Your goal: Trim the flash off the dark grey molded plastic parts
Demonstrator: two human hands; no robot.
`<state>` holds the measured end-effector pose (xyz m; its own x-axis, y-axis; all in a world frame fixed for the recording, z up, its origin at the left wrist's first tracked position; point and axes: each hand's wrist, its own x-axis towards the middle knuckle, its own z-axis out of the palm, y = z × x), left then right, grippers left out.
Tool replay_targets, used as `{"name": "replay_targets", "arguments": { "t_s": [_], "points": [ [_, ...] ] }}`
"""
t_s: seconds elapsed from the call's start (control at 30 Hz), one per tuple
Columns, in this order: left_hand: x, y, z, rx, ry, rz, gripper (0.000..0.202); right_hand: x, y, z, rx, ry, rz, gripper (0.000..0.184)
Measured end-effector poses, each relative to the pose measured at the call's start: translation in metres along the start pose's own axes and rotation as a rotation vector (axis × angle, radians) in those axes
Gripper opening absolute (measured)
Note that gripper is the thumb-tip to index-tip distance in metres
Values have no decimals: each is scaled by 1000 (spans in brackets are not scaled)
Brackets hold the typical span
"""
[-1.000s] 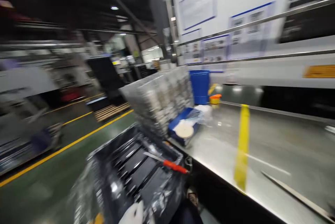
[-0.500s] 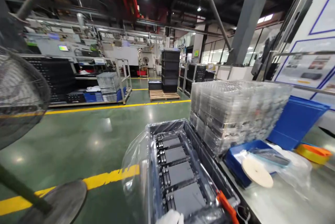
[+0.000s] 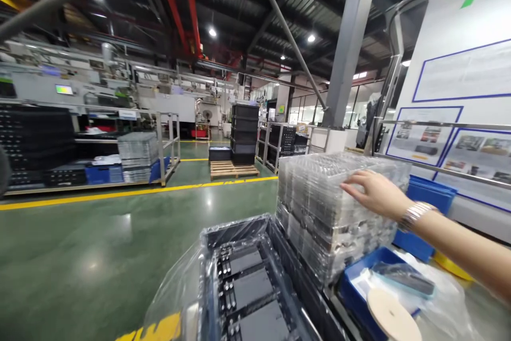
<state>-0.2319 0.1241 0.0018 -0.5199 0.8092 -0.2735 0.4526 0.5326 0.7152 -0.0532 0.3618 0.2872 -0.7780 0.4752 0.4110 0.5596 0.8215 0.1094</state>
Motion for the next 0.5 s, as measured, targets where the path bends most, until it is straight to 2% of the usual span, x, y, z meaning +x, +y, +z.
{"name": "replay_targets", "arguments": {
  "t_s": [0.07,0.13,0.23,0.3,0.4,0.43,0.5],
  "points": [
    [1,12,-5,10,44,90,45,39,-9,6,45,-72,101,34],
    [-5,21,-6,19,91,217,41,62,-13,12,104,-170,194,37],
    [-18,39,-10,-3,173,386,29,73,-9,19,206,-278,268,37],
    [-20,59,-18,-23,277,585,32,76,-6,20,270,-310,293,33],
    [-6,110,-39,-8,421,959,38,83,-3,21,322,-316,329,28],
    [3,132,-46,-8,496,1029,36,86,-3,22,321,-302,340,27],
    [25,175,-61,-37,709,1084,35,91,-3,27,295,-230,356,28]
  ]
}}
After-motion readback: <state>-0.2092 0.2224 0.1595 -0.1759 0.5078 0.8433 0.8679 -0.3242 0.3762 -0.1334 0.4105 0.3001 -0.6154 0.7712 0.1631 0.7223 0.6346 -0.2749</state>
